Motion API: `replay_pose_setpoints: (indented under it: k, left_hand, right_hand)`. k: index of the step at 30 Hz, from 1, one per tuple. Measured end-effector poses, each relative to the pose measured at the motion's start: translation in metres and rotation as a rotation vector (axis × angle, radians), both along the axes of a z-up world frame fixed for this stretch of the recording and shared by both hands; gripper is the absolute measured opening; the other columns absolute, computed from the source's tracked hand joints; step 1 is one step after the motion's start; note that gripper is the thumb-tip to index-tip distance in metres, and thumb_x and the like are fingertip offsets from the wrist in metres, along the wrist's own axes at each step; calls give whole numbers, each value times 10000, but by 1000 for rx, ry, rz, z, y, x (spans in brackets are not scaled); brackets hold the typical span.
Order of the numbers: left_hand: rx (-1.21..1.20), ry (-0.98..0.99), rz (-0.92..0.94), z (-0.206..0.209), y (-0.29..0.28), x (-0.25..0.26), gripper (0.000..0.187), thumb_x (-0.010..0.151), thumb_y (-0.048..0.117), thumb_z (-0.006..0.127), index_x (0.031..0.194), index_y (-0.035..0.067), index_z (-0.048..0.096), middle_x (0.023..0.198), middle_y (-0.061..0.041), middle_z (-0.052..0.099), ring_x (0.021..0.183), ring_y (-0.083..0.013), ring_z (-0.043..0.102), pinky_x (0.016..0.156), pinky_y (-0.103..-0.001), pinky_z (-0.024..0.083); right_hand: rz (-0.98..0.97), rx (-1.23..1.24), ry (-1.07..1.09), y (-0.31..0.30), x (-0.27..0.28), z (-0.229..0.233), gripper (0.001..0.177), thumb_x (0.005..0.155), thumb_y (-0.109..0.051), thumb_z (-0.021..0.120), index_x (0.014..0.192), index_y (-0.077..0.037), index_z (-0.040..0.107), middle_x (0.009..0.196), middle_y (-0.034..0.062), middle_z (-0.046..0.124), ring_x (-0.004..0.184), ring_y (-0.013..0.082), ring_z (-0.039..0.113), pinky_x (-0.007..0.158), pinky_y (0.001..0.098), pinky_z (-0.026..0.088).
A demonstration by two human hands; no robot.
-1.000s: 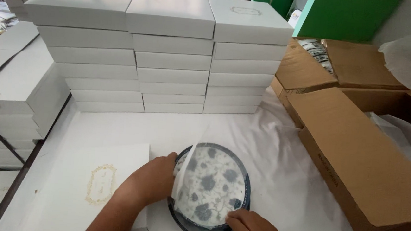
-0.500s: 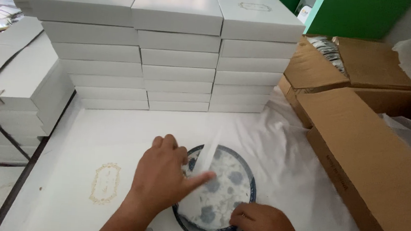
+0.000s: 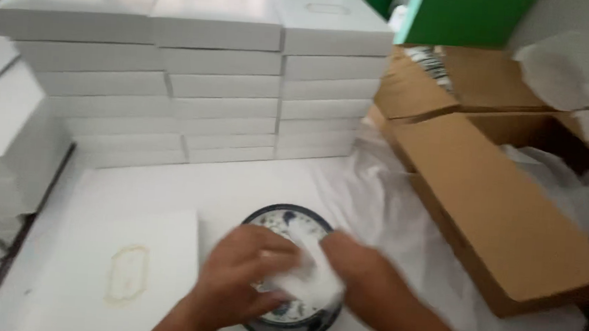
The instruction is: Wrapping ceramic plates in protective paper and placing them into individual white boxes for storage.
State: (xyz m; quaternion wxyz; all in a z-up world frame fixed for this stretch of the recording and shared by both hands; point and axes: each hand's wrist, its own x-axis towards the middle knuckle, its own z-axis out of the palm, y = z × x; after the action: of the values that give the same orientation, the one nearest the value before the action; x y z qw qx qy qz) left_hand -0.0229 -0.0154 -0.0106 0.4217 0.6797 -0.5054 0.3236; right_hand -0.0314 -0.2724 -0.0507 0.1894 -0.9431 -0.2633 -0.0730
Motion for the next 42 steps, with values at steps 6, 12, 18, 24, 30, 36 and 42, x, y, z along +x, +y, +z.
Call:
replay_pose_setpoints:
  k: [6,12,18,24,30,36,42]
  left_hand:
    - [29,46,322,-4,9,9,502,961,513,533,1175,90,700,1093,-101,701,953,-281,662,864,-425,503]
    - [198,38,477,-11,6,12,301,797,348,804,998,127,767,1024,-83,761,936,-272,702,798,-445,532]
    - [274,-33,593,-15,4,18,277,785,352,849,947,133,798,958,-92,779,840,-273,732,676,-442,564]
    - [567,238,1011,-19,14,19,317,882,498,634,1141,344,733,1053,87,753,1086,-237,687,964,-468,426]
    - [860,435,1025,-28,26,32,374,951,549,557,925,237,761,946,16,753,1071,-251,662,1092,-481,354]
    - [959,466,1000,-43,27,46,297,981,436,521,914,215,708,864,-43,752,892,-313,702,1015,-498,397]
    - [889,402,957,-61,33,49,227,991,261,507,792,200,597,713,-24,680,698,-287,644,918,-445,396]
  right_hand:
    - [-344,-172,-809,-106,-44,201,311,914,150,431,1146,50,613,1238,239,679,1154,433,654,1001,520,495]
    - [-913,-707,-498,-342,89,218,131,798,26,633,724,-52,708,698,134,687,667,334,675,672,440,504]
    - [-1047,-361,711,-234,63,206,480,907,-226,726,1384,-189,699,1225,123,774,1047,360,750,716,461,560]
    - [-666,-594,-732,-225,19,220,410,961,-215,611,1274,-56,823,1242,158,808,1123,373,744,939,479,543]
    - [-232,16,-417,-4,-33,164,222,889,-280,724,702,-176,663,637,-3,632,556,185,542,588,391,396]
    - [-423,-447,419,31,59,54,410,983,-581,631,946,-178,565,927,28,671,808,239,632,652,409,464]
    - [-376,-23,616,20,72,44,353,1045,-398,571,787,-156,586,779,-5,663,725,127,587,662,300,412]
